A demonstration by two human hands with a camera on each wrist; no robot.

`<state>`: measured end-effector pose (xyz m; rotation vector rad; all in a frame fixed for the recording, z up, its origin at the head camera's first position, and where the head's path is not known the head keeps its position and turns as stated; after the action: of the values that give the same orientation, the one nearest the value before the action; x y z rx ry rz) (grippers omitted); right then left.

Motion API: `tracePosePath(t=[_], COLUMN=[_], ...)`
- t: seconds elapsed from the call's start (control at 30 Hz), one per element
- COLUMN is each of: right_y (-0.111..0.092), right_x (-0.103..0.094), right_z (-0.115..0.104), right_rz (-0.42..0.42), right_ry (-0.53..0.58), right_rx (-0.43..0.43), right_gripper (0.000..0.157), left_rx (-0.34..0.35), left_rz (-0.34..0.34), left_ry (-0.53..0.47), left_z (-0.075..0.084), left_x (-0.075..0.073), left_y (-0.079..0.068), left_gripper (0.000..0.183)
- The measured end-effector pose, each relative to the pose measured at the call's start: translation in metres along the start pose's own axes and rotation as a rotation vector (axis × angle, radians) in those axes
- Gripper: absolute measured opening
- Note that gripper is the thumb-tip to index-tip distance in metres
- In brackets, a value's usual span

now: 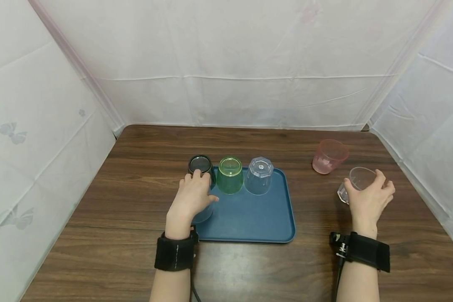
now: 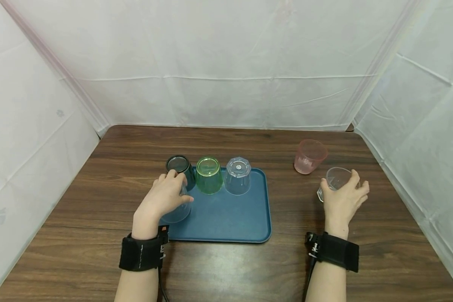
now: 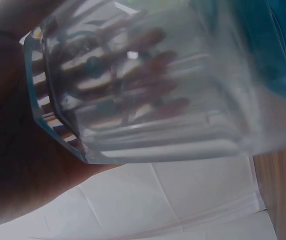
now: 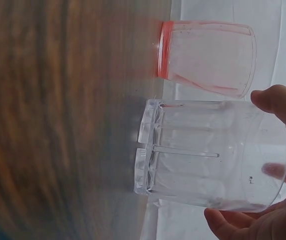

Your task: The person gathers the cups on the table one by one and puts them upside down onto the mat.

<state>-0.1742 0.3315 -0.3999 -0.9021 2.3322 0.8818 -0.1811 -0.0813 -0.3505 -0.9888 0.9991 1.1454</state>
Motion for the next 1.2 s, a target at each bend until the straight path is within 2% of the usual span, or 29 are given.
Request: tracePosePath(t=[0.13, 0.37, 0.63, 0.73, 0.97, 1.2], right_y=[0.0, 0.001, 0.002, 0.002, 0.003, 0.004], right_x=[0.0, -0.003, -0.006, -0.007, -0.008, -0.011], right_z=[-0.001, -0.001, -0.004, -0.004, -0.005, -0.009], right_rz=[-0.017, -0.073, -0.073, -0.08, -0.108, -0.12], right_ry=[-0.034, -0.059, -0.063, -0.057, -0.029, 0.059], right_rx=[-0.001, 0.05, 0.059, 0.07, 0.09, 0.117], right_gripper=[0.079, 0.087, 0.086, 0.085, 0.081, 0.072], left_rx=[0.002, -0.005, -0.018, -0.02, -0.011, -0.005], left_rz=[0.006, -0.008, -0.023, -0.031, -0.031, -0.032], left_ry=[-0.006, -0.017, -0.021, -0.023, -0.038, -0.042], left_z=[-0.001, -0.001, -0.003, -0.003, -0.004, -0.005], left_x=[0.0, 0.001, 0.002, 0.002, 0.003, 0.003], left_y=[0.001, 0.0, 0.0, 0.0, 0.0, 0.0], left_gripper=[0.047, 0.047, 0.051, 0.051, 0.031, 0.03])
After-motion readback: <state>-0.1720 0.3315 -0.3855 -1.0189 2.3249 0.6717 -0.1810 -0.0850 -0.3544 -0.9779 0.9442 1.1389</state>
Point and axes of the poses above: each hand's wrist, its own y-axis towards the middle knuckle, its own x-axis out of the palm, z = x × y, the point moved 4 cm from there along y, towards the middle knuckle, and after that the axes turned 6 degrees about -x, right-handed, at the moved point
